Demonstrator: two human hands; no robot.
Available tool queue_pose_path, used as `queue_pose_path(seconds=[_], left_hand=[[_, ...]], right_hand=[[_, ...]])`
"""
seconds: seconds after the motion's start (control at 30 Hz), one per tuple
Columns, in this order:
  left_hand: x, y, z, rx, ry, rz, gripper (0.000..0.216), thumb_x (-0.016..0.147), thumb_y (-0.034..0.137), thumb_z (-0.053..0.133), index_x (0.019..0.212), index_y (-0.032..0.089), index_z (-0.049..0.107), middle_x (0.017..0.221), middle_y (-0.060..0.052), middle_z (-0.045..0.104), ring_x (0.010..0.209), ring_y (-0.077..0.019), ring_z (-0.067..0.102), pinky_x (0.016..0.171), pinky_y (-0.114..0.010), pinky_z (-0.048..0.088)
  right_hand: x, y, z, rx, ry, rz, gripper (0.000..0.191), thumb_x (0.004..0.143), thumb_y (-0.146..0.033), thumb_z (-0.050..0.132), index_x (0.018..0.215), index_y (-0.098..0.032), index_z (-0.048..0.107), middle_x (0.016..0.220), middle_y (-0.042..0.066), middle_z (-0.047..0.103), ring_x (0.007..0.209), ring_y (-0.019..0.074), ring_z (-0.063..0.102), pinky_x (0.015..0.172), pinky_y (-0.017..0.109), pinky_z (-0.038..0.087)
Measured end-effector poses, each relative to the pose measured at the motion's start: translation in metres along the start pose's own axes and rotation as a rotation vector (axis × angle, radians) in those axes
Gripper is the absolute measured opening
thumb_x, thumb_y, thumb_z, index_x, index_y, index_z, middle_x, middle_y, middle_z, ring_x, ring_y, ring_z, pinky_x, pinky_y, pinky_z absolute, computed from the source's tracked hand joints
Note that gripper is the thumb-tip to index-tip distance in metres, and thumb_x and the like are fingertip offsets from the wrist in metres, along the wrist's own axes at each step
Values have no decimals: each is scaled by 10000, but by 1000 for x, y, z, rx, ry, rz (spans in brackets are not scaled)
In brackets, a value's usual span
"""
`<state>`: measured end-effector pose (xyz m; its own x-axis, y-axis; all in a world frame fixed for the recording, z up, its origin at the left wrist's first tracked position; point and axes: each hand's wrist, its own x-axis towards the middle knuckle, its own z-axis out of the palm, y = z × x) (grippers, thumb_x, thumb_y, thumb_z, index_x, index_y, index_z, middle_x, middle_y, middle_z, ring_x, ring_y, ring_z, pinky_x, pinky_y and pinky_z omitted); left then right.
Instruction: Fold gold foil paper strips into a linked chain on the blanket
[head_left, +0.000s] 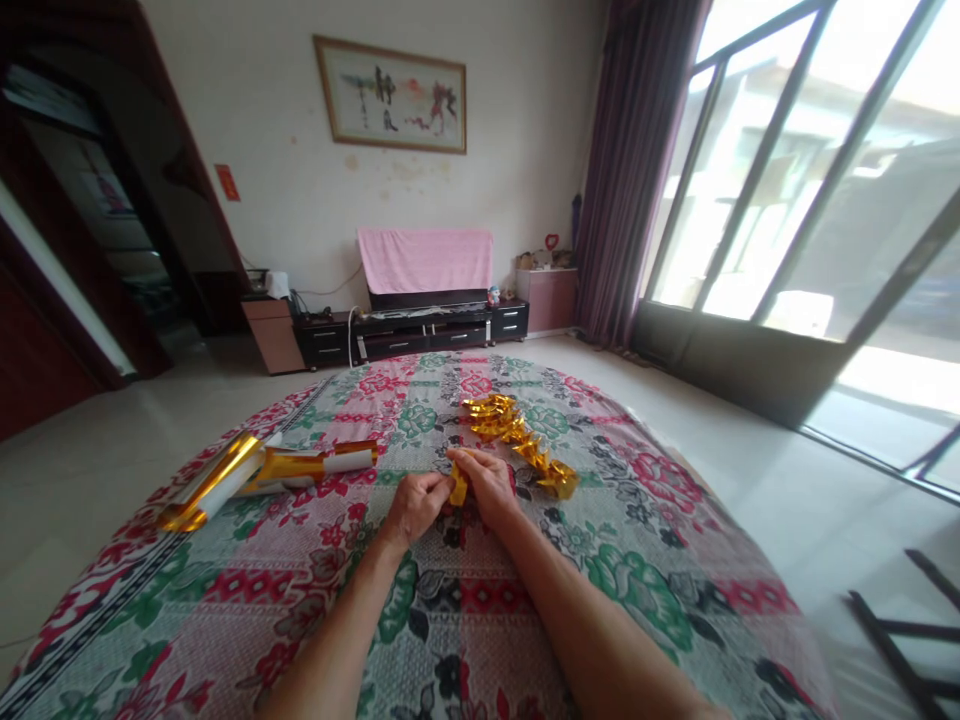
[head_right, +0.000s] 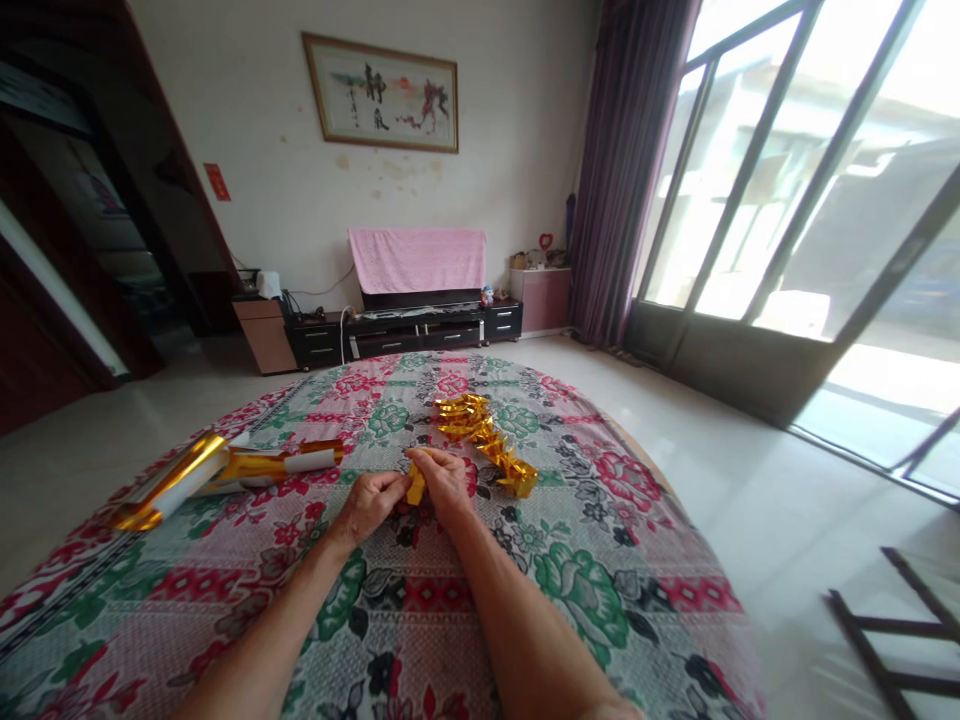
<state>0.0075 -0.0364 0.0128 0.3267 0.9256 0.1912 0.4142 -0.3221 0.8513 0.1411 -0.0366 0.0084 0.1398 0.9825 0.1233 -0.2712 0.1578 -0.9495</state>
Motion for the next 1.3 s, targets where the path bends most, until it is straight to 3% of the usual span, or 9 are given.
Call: queue_pose_path(seconds=[0.3, 0.77, 1.3], left_hand=[[-2, 5, -1, 62, -9, 62, 354, 760, 376, 439, 547, 130, 579, 505, 9, 560, 524, -116, 487, 504, -201, 319], [0, 7, 0, 119, 8, 43, 374, 757, 415, 454, 623, 130, 655, 520, -3, 585, 533, -116, 500, 518, -196, 334], [-6, 10, 1, 134, 62, 114, 352, 766, 380, 472, 606, 119, 645, 552, -4, 568, 572, -113, 494, 536, -191, 337]], right_hand=[[2, 4, 0, 40, 46, -23, 327, 616, -444, 660, 748, -148, 704, 461, -49, 452, 416, 55, 313, 399, 200, 252], [3, 0, 2, 44, 75, 10, 268, 570, -413, 675, 684, -173, 708, 495, -38, 513, 465, 78, 382, 453, 208, 288], [0, -1, -3, 124, 19, 83, 268, 620, -411, 680, 748, -179, 721, 517, -34, 520, 446, 68, 374, 432, 211, 283]])
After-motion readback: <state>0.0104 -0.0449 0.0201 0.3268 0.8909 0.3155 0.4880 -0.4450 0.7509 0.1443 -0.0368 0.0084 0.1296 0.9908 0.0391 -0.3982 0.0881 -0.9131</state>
